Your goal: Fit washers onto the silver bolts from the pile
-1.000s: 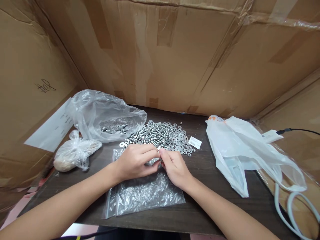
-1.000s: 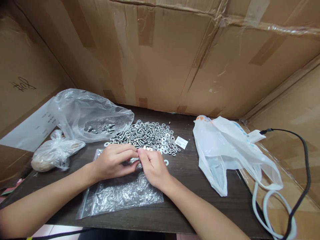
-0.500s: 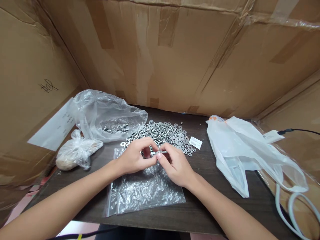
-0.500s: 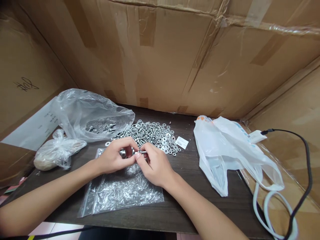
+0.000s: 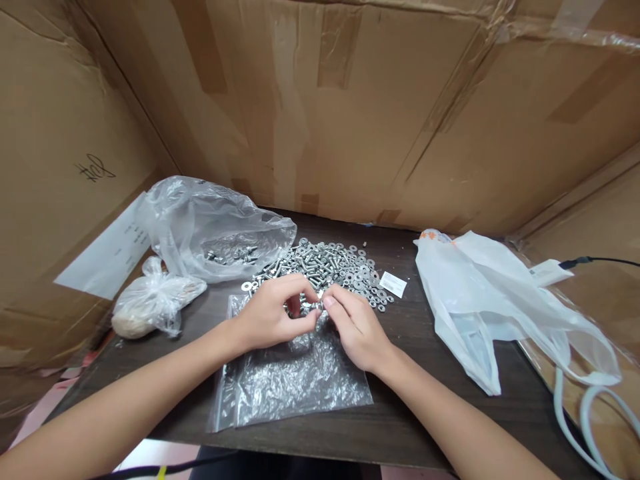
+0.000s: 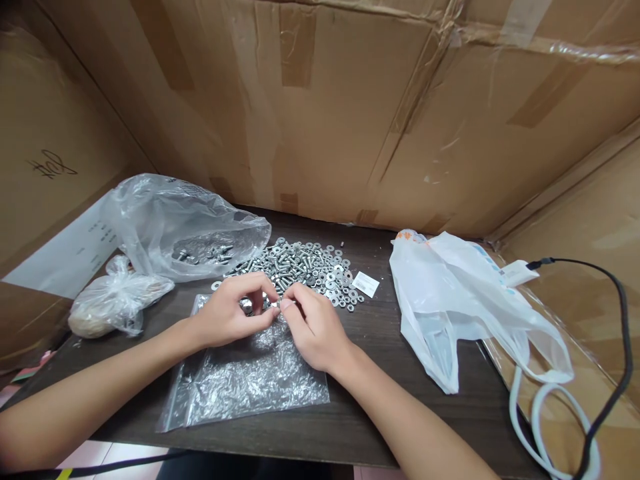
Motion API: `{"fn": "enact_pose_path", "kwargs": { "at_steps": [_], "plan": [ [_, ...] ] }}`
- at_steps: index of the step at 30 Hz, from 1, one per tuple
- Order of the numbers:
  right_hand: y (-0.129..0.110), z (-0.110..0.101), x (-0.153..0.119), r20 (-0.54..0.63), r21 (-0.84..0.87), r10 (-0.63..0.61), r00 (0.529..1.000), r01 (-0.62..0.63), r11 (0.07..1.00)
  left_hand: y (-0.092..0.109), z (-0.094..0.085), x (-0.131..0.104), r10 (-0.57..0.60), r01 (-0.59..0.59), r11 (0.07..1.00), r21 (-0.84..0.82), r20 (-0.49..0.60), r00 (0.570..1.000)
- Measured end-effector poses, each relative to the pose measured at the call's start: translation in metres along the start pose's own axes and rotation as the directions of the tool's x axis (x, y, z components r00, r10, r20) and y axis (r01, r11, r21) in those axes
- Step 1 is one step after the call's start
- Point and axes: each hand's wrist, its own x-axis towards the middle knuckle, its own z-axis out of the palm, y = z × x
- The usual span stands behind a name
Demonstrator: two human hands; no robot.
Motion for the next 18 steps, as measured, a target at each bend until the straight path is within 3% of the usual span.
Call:
{"fn": "enact_pose_path", "kwargs": {
  "at_steps": [3, 10, 18],
  "plan": [
    [-0.0023, -0.0026, 0.0006, 0.011, 0.013, -0.043, 0.999, 0.043, 0.999, 0.0000, -0.0005, 0.0019, -0.070, 0.070, 0.995, -0.066, 0.001, 0.998],
    [0.0068, 0.0052, 0.0025, 0.047, 0.094, 0.088, 0.995, -0.092, 0.991, 0.0028, -0.0024, -0.0014, 0.070, -0.072, 0.996, 0.061, 0.032, 0.997],
    [-0.0025, -0.0004, 0.0005, -0.027, -0.006, -0.072, 0.997, 0.072, 0.997, 0.0024, -0.0016, -0.0002, -0.043, 0.043, 0.998, -0.035, -0.010, 0.999]
  ]
}}
